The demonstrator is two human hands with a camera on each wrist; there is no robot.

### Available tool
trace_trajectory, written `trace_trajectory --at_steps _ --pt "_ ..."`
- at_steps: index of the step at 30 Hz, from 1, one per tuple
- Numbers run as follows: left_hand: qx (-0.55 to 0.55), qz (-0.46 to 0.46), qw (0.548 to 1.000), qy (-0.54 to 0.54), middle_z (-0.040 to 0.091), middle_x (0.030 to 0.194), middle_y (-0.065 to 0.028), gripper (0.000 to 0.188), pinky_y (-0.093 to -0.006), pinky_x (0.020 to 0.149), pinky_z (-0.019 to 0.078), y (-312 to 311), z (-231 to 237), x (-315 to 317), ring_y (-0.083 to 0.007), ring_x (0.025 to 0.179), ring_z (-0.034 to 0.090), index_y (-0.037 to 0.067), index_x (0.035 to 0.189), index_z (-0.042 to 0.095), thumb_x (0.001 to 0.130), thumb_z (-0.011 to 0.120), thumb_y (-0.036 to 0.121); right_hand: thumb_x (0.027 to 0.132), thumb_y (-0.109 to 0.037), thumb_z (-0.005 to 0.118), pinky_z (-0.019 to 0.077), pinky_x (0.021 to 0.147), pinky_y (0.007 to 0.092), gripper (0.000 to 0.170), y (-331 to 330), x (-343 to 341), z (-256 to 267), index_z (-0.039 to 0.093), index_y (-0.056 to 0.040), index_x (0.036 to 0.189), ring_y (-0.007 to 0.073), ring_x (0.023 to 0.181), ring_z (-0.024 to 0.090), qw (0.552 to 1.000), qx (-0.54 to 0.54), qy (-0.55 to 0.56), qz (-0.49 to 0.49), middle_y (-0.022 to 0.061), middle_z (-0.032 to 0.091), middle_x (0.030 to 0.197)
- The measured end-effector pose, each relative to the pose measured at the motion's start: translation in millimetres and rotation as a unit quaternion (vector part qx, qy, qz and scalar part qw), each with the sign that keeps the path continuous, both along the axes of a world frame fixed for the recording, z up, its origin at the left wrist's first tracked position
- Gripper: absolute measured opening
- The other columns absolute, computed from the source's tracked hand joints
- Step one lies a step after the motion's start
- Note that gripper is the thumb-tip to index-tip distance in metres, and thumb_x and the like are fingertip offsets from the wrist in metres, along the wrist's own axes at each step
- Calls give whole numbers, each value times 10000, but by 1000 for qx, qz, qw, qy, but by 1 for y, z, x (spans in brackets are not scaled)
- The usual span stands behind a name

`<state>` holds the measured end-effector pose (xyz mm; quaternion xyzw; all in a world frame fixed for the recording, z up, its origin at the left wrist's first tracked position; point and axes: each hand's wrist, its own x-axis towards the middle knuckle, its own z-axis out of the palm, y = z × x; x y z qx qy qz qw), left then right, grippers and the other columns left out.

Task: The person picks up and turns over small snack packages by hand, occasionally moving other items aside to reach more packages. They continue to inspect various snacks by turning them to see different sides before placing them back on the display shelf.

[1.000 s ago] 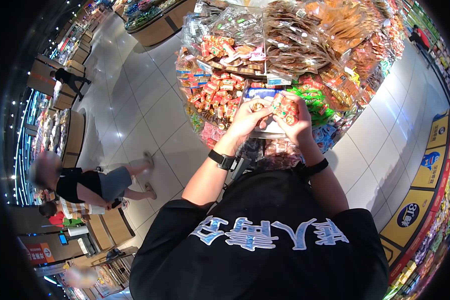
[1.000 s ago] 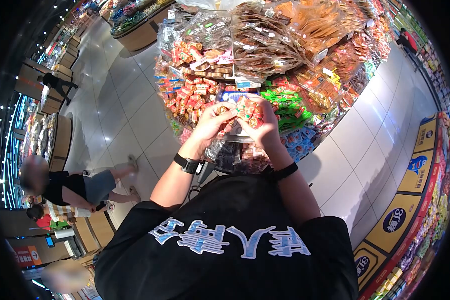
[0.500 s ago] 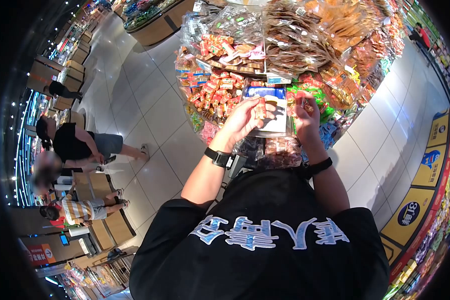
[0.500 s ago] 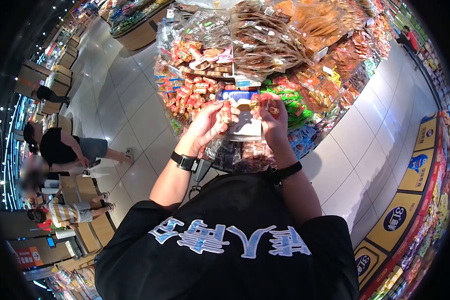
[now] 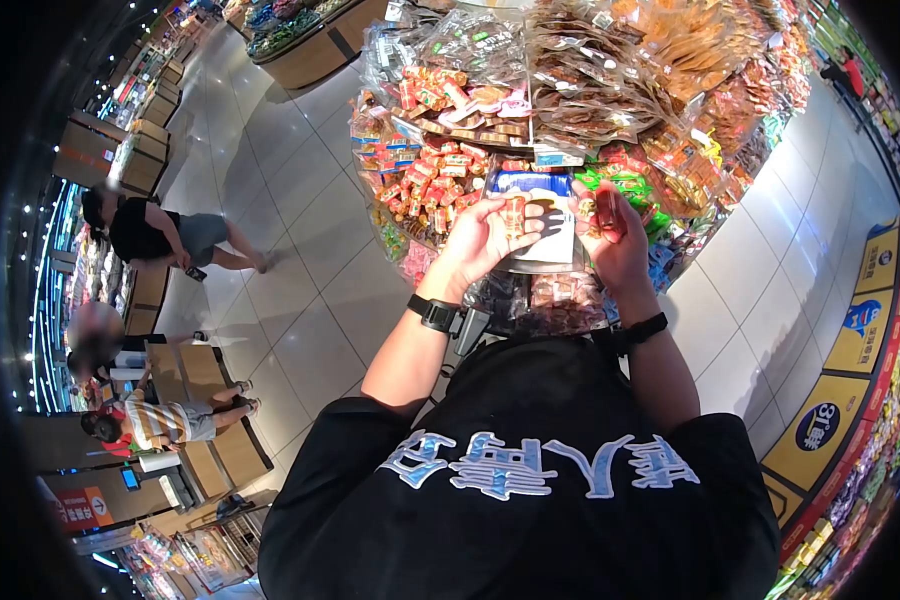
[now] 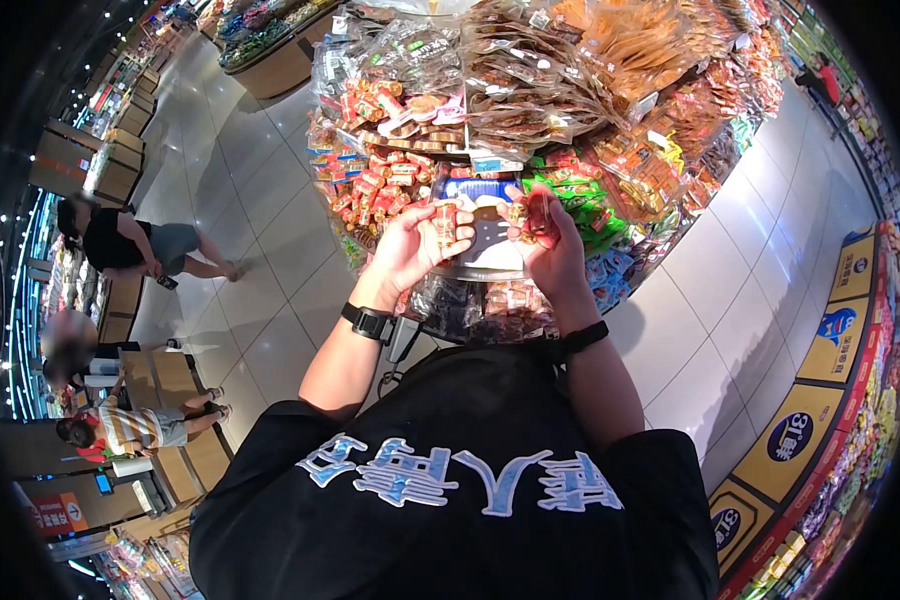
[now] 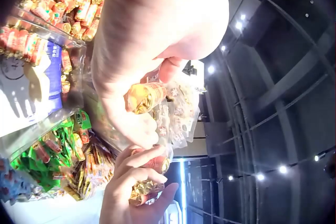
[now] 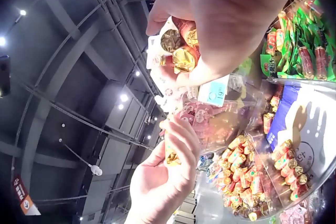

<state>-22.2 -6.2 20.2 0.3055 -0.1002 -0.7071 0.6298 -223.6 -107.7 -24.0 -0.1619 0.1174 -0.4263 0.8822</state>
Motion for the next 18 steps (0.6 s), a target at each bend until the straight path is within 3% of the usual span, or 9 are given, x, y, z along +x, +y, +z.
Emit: trace_trajectory --at_steps 6,12,15,18 --pt "-72 -57 990 107 637 980 -136 370 -355 706 534 -2 -28 16 -256 807 623 -42 1136 549 1001 398 268 894 -169 604 457 873 391 273 0 2 -8 578 -117 1161 293 1057 589 997 -59 38 34 117 603 1225" --pt "-57 -51 993 91 645 1002 -147 378 -355 716 548 -2 -19 13 -256 832 636 -53 1139 550 995 411 267 855 -145 622 452 896 394 267 1 1 0 582 -113 1117 280 1042 585 995 -64 71 42 113 592 1235" --pt "-71 -68 992 75 639 1105 -195 423 -407 847 550 0 -20 16 -303 958 648 -78 1194 530 977 416 267 862 -126 619 462 880 369 278 -1 2 0 568 -92 1133 268 1016 603 994 -81 58 51 108 601 1185" --pt "-30 -19 999 39 605 1201 -240 470 -461 976 497 1 -14 4 -347 1091 616 -100 1236 507 959 411 268 868 -89 618 476 884 374 260 1 5 4 569 -68 1123 247 1015 612 983 -152 82 61 95 612 1124"
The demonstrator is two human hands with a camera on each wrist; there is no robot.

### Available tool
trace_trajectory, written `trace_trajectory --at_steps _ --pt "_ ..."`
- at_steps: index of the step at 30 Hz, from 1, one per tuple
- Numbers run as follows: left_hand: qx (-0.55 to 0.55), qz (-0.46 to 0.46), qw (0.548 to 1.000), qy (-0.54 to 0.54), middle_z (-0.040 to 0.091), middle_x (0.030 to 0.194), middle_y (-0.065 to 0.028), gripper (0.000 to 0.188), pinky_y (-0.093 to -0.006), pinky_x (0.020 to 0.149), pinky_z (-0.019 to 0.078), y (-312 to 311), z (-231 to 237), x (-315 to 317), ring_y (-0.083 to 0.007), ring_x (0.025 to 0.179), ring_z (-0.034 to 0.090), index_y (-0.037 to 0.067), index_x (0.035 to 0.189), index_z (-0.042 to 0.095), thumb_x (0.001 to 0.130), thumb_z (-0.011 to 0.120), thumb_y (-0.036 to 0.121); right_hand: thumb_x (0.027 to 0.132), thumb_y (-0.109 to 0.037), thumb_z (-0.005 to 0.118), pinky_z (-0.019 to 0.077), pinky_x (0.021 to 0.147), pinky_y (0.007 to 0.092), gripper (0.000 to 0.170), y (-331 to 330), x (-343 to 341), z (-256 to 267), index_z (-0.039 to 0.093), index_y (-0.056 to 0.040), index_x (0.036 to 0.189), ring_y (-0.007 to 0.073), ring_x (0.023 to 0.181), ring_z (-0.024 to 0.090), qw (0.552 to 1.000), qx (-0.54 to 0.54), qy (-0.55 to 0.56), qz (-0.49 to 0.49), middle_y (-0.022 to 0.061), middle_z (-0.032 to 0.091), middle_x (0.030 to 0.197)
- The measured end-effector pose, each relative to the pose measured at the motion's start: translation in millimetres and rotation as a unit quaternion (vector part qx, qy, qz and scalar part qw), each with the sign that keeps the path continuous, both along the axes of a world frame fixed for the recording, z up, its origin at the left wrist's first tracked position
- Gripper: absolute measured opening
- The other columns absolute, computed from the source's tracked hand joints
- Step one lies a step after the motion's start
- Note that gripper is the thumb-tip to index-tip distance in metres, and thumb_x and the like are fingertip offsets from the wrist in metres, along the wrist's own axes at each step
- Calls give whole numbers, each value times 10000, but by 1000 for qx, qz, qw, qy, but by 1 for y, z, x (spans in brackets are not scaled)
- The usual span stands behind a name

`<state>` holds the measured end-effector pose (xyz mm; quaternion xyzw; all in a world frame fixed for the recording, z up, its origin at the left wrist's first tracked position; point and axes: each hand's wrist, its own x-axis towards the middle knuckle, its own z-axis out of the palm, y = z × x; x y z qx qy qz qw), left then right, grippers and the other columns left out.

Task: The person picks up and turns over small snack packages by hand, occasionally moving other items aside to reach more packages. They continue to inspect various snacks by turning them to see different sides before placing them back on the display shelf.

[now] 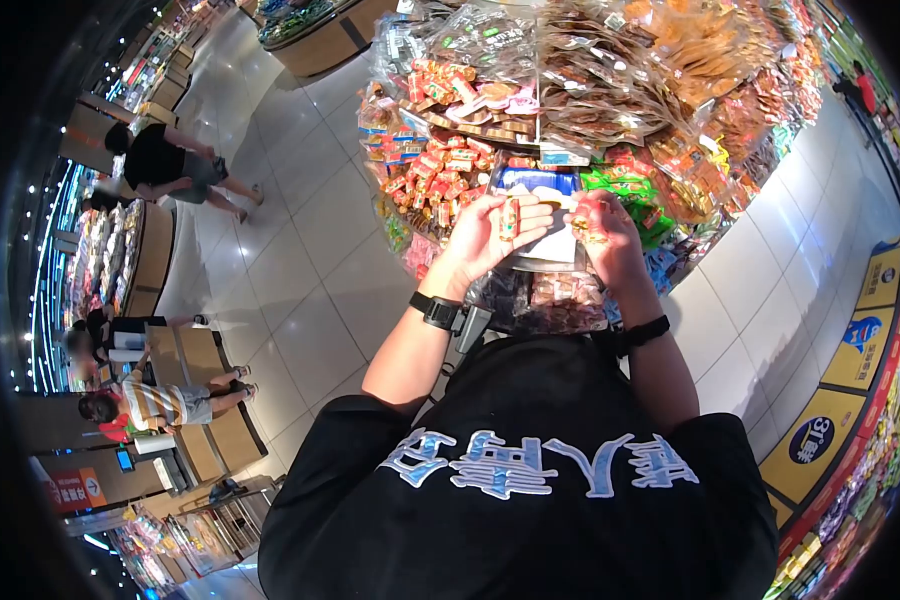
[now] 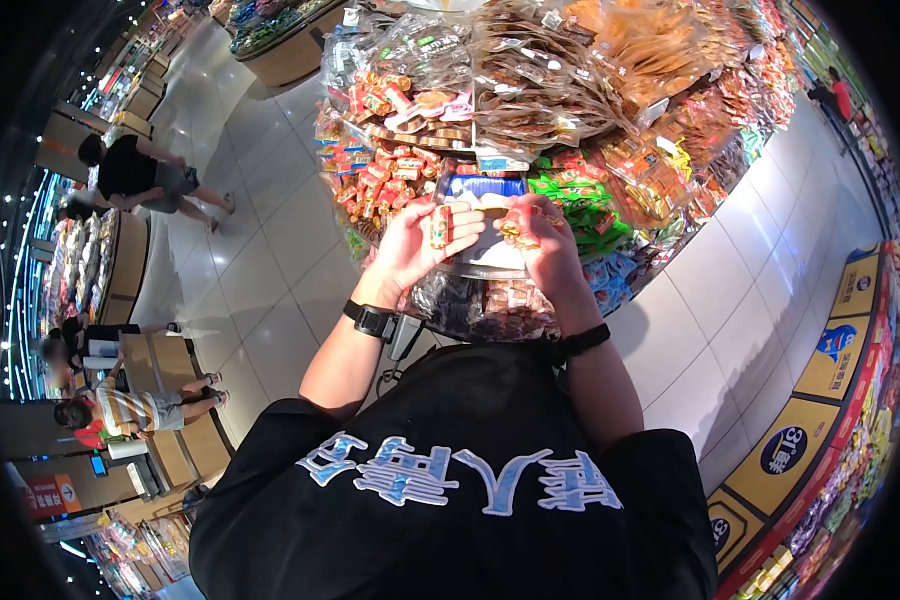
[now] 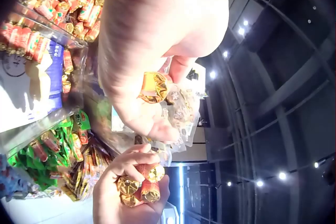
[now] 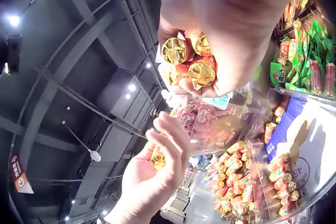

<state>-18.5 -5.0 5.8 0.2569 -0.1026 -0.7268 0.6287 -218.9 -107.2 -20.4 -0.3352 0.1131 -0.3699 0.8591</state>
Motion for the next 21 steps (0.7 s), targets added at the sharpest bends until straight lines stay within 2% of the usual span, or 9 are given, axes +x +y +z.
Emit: trace_trajectory --at_steps 1,3,4,5,6,8,12,17,21 --pt "8 0 1000 -1 598 1216 -242 479 -468 995 482 0 -2 -4 -347 1111 607 -103 1243 501 955 411 268 868 -75 619 481 890 382 248 2 2 5 573 -61 1112 239 1019 612 999 -32 14 2 89 615 1105" --pt "23 -2 1000 -2 585 1244 -246 496 -483 1032 453 0 -12 -16 -349 1150 589 -111 1256 489 947 409 269 872 -46 618 494 888 388 219 16 1 25 578 -51 1088 222 1029 611 974 -164 159 -4 78 619 1086" --pt "29 -5 1000 -12 615 1206 -199 453 -463 987 491 -1 -23 -24 -299 1100 620 -67 1244 507 961 398 269 874 -32 618 501 888 391 205 23 3 34 580 -46 1076 213 1034 611 946 -228 229 -8 73 621 1077" --pt "38 2 999 -29 629 1177 -170 425 -446 959 509 0 -34 -32 -274 1073 631 -39 1231 518 969 391 271 836 -37 664 520 852 385 261 24 14 17 574 -35 1081 238 1027 625 901 -337 262 -71 103 622 1083" --pt "48 8 998 -46 642 1149 -142 398 -430 931 527 2 -33 -43 -249 1045 642 -11 1217 529 978 385 272 783 -67 703 515 850 376 334 26 18 15 579 -39 1091 294 1015 627 786 -509 300 -179 145 605 1095" --pt "39 37 998 -31 640 1131 -111 368 -389 881 546 2 -27 -64 -218 1027 643 59 1205 540 1004 397 332 738 -79 723 505 862 390 375 33 16 12 589 -40 1086 346 1016 610 767 -517 340 -172 176 578 1107" --pt "70 82 991 -77 618 1173 -111 466 -388 903 529 -1 -34 -88 -208 1070 617 68 1247 522 1010 382 444 739 -91 733 497 872 390 340 28 2 -13 602 -41 1049 345 1021 602 788 -469 366 -160 164 583 1112" --pt "71 46 994 -66 617 1184 -92 532 -386 935 491 -3 -43 -113 -201 1082 608 54 1267 508 1005 363 494 701 -71 762 491 842 328 346 9 -29 -30 611 -27 1009 225 936 623 876 -353 328 -11 114 622 987" --pt "80 39 995 -53 619 1188 -85 531 -391 944 481 -2 -62 -132 -201 1086 605 56 1241 523 1002 366 503 728 -27 736 513 742 285 281 10 -46 -37 606 -28 977 136 825 625 894 -307 322 49 57 640 881"
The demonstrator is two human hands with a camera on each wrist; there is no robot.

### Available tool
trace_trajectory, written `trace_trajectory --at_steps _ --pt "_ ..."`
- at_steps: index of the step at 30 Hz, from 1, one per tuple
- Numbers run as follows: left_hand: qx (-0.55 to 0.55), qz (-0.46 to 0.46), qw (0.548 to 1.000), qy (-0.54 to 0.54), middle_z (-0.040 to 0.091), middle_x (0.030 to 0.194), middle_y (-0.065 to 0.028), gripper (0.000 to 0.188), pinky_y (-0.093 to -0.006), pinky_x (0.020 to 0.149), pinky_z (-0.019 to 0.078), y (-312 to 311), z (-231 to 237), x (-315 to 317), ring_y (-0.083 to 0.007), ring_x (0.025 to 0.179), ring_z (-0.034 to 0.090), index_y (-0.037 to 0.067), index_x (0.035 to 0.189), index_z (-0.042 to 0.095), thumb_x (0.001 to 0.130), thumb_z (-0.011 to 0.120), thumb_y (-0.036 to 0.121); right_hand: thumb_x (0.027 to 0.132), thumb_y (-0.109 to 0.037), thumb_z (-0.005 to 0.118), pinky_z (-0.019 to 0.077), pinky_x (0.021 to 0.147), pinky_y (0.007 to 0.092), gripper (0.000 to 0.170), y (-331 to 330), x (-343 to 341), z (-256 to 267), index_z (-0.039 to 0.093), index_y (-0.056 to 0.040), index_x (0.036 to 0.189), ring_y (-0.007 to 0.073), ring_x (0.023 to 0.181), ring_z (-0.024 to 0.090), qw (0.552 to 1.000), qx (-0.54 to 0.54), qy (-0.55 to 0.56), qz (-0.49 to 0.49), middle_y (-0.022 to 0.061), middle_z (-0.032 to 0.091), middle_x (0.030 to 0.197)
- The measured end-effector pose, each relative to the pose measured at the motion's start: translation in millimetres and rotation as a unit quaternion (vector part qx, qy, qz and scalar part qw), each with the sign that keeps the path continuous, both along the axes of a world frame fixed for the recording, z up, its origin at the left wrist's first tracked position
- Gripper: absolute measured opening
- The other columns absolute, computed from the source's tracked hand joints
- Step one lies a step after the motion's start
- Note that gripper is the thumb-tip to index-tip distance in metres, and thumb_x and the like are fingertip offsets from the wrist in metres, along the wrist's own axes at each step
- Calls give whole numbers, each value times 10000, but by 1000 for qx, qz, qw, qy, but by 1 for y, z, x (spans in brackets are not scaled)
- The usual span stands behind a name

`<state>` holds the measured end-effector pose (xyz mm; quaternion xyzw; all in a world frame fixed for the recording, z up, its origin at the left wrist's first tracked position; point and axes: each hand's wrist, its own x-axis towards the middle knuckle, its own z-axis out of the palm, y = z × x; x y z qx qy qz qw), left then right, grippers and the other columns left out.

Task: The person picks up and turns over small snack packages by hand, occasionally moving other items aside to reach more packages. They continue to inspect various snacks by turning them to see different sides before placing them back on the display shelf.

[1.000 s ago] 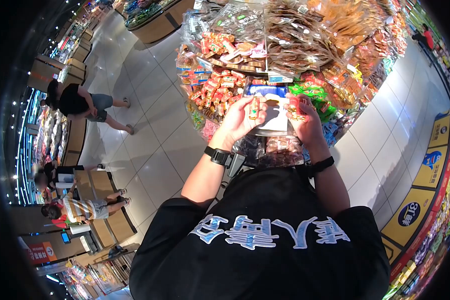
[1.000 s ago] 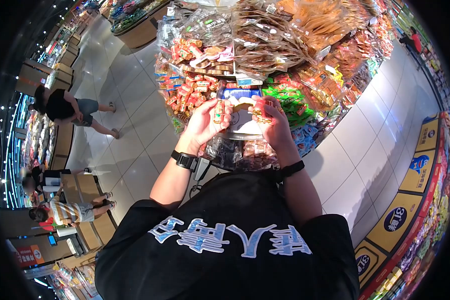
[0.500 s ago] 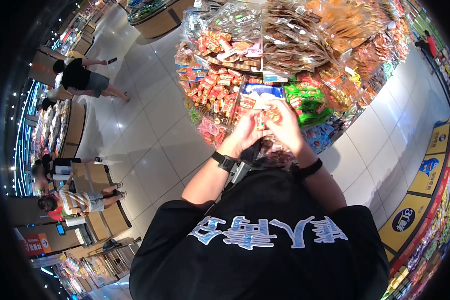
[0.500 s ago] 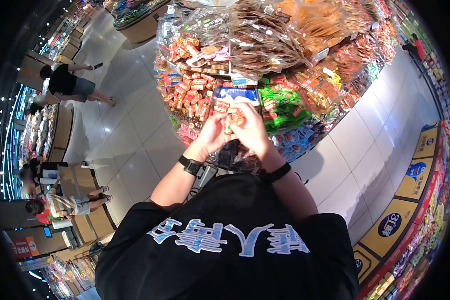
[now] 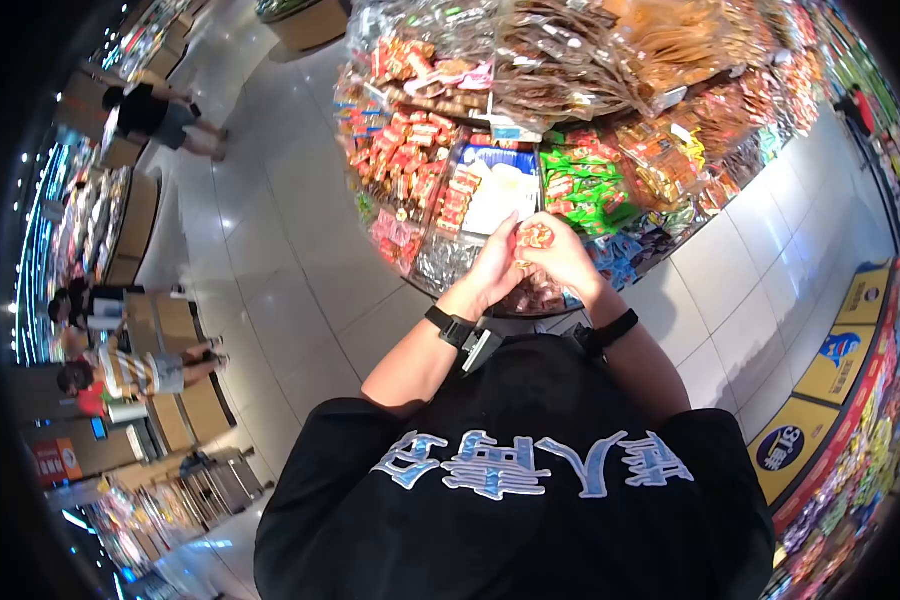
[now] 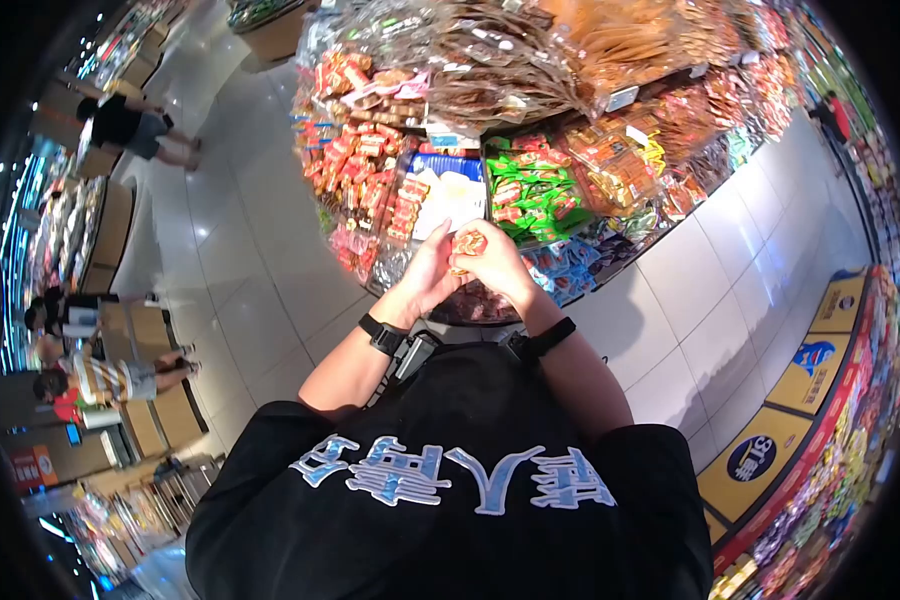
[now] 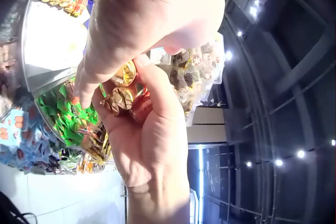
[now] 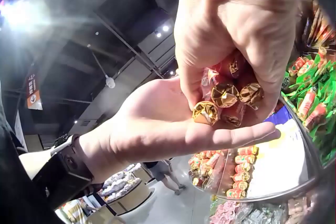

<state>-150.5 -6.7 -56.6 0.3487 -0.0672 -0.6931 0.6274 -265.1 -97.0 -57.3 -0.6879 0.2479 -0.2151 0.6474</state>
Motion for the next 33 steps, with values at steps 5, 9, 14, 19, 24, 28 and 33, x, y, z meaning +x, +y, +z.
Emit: trace_trajectory --at_steps 5,9,14,19,24,28,33 --pt "36 19 999 16 665 1079 -100 441 -393 760 578 15 -29 -7 -207 897 669 79 1192 550 1023 347 433 761 49 679 526 677 262 209 8 -5 -14 592 -31 933 114 774 625 969 241 5 52 42 630 836" --pt "60 29 996 55 611 1197 -137 440 -464 893 553 47 -44 8 -272 1061 633 47 1250 502 1033 321 385 768 49 678 533 677 256 200 27 12 -34 591 -30 930 122 782 632 959 270 52 64 45 634 866" --pt "130 86 986 62 638 1121 -154 401 -471 894 561 91 -66 36 -286 1005 657 18 1234 508 1041 310 309 816 -65 675 509 748 292 218 68 57 -65 579 8 998 146 869 603 966 191 130 112 78 610 935" --pt "180 102 976 70 658 1062 -126 347 -446 852 579 137 -98 95 -259 940 677 50 1181 552 1038 340 283 835 -37 609 517 740 299 220 108 123 -106 567 11 1046 151 839 611 936 263 201 117 76 619 911" --pt "234 97 965 64 663 1011 -99 304 -432 802 590 169 -149 175 -235 896 674 85 1158 562 1011 402 298 818 -43 620 519 738 302 244 149 202 -154 576 4 1053 153 832 623 922 313 223 52 80 630 923" --pt "255 97 962 35 641 1024 -69 268 -467 819 566 176 -192 244 -221 933 653 121 1153 561 989 445 298 810 -32 624 519 715 297 243 163 265 -218 585 -34 1051 150 809 619 929 290 230 8 61 618 888" --pt "258 102 959 51 576 969 -26 211 -429 793 578 160 -233 313 -182 823 607 131 1097 548 971 496 293 833 -40 609 503 588 249 215 150 318 -257 587 -84 1042 127 674 591 893 345 271 -97 36 612 880"
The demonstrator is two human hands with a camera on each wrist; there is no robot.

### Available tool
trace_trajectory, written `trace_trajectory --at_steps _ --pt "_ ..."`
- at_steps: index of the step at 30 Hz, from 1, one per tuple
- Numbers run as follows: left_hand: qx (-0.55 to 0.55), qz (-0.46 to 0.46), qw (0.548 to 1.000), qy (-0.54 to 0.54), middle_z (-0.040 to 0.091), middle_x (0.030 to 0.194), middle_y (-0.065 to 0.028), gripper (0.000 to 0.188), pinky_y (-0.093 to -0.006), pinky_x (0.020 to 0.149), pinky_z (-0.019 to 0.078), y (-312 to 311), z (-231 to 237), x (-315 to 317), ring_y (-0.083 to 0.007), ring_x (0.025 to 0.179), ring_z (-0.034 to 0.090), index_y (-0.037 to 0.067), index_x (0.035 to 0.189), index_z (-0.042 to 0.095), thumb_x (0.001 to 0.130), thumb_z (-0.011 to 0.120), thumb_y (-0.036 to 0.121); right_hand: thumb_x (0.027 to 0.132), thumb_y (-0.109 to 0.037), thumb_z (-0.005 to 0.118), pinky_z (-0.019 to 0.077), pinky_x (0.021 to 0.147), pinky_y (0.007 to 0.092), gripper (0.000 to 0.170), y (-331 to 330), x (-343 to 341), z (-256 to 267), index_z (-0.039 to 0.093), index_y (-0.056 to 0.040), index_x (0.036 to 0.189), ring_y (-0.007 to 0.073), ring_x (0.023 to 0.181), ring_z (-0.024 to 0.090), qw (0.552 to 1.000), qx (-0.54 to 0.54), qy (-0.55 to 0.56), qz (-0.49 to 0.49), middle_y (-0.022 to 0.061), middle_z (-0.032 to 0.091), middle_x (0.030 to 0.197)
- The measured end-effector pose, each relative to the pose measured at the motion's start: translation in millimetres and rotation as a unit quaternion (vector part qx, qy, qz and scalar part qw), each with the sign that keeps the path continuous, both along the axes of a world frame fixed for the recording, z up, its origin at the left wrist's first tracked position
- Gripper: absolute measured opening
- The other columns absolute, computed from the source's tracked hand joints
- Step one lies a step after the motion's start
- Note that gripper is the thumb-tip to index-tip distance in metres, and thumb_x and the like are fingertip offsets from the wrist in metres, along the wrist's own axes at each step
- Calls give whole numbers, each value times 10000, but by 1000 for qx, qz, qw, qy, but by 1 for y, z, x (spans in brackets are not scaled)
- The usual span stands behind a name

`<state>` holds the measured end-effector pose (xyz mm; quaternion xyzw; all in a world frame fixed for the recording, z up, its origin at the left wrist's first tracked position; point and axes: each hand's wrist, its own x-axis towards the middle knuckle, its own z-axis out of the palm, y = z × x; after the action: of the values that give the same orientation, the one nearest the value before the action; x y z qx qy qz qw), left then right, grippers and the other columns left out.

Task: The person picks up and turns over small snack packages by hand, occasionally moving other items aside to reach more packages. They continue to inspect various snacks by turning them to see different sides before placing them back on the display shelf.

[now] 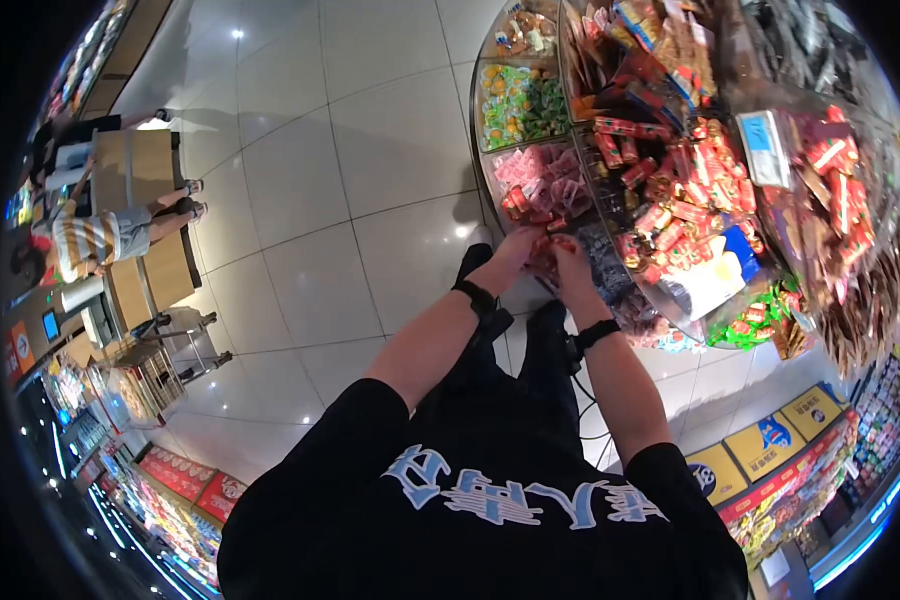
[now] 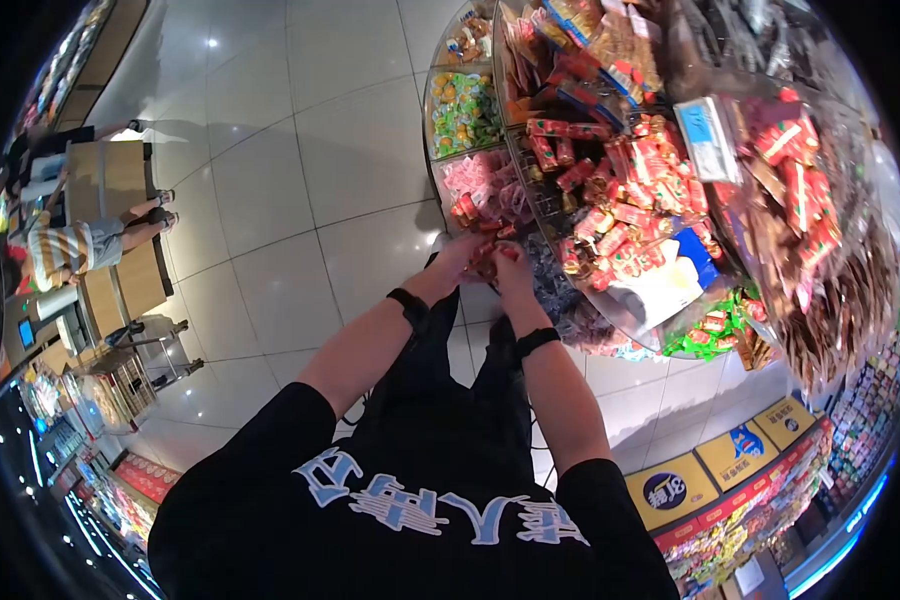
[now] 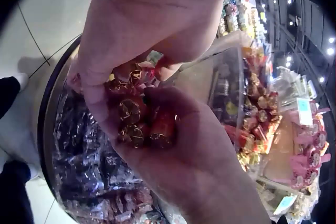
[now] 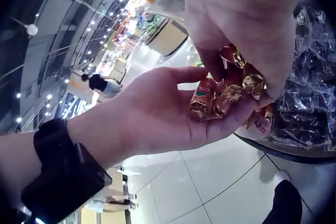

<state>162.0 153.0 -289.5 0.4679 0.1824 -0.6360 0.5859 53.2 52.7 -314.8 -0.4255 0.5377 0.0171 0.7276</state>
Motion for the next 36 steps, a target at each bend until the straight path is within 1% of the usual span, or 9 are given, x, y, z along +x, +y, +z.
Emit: trace_trajectory --at_steps 7,12,16,19,23,28,31,34,36 --pt "-11 33 999 -11 582 1064 -40 266 -318 778 539 -54 -54 37 -150 896 604 127 1196 537 951 500 222 878 -158 570 509 615 268 139 -36 36 -50 612 -99 996 136 672 608 985 35 -23 -170 28 623 768" --pt "-72 -10 991 -109 584 1096 -43 355 -288 767 495 -70 -87 35 -133 955 587 131 1314 492 966 458 197 917 -197 493 522 767 304 170 -37 52 -43 610 -89 977 181 800 638 960 22 -42 -278 41 662 880" --pt "-88 57 994 -12 598 1079 -43 386 -262 665 480 -76 -97 35 -126 956 586 141 1355 465 973 441 195 929 -202 497 513 811 297 161 -36 48 -46 600 -80 946 170 859 629 939 30 -41 -339 28 657 925" --pt "-49 28 998 1 613 1051 -54 396 -255 602 463 -74 -94 37 -131 896 609 144 1361 456 966 445 173 939 -217 521 513 793 287 152 -36 39 -50 601 -89 950 165 843 627 933 41 -52 -355 23 651 918" --pt "-77 17 997 -6 624 1019 -64 427 -275 513 450 -70 -87 44 -153 809 633 140 1363 441 938 452 105 938 -210 548 519 757 285 124 -34 35 -33 600 -97 947 154 826 620 941 38 -25 -336 26 641 894" --pt "-177 73 980 47 627 1027 -62 462 -311 451 469 -69 -137 34 -192 787 656 140 1360 427 910 440 39 932 -183 546 510 704 290 102 -28 25 -16 579 -97 976 144 782 601 957 -11 9 -291 27 619 878" --pt "-102 136 985 -3 622 956 -104 348 -350 547 538 -73 -110 33 -220 732 650 69 1296 430 970 495 171 923 -175 546 491 683 279 106 -32 -2 -26 566 -102 997 133 752 585 978 -15 -62 -197 25 603 867" --pt "-63 134 989 -13 634 1022 -115 399 -344 553 570 -76 -67 40 -223 755 672 84 1327 408 996 507 284 911 -178 550 473 662 264 108 -25 -16 -10 565 -111 995 121 732 572 980 -46 -55 -188 21 593 852" --pt "-63 107 991 -47 638 1071 -107 440 -344 562 587 -73 -60 39 -224 787 683 98 1335 411 997 505 364 901 -188 558 481 670 266 137 -28 -44 -19 571 -110 1012 117 751 582 993 -30 -60 -95 20 599 861"
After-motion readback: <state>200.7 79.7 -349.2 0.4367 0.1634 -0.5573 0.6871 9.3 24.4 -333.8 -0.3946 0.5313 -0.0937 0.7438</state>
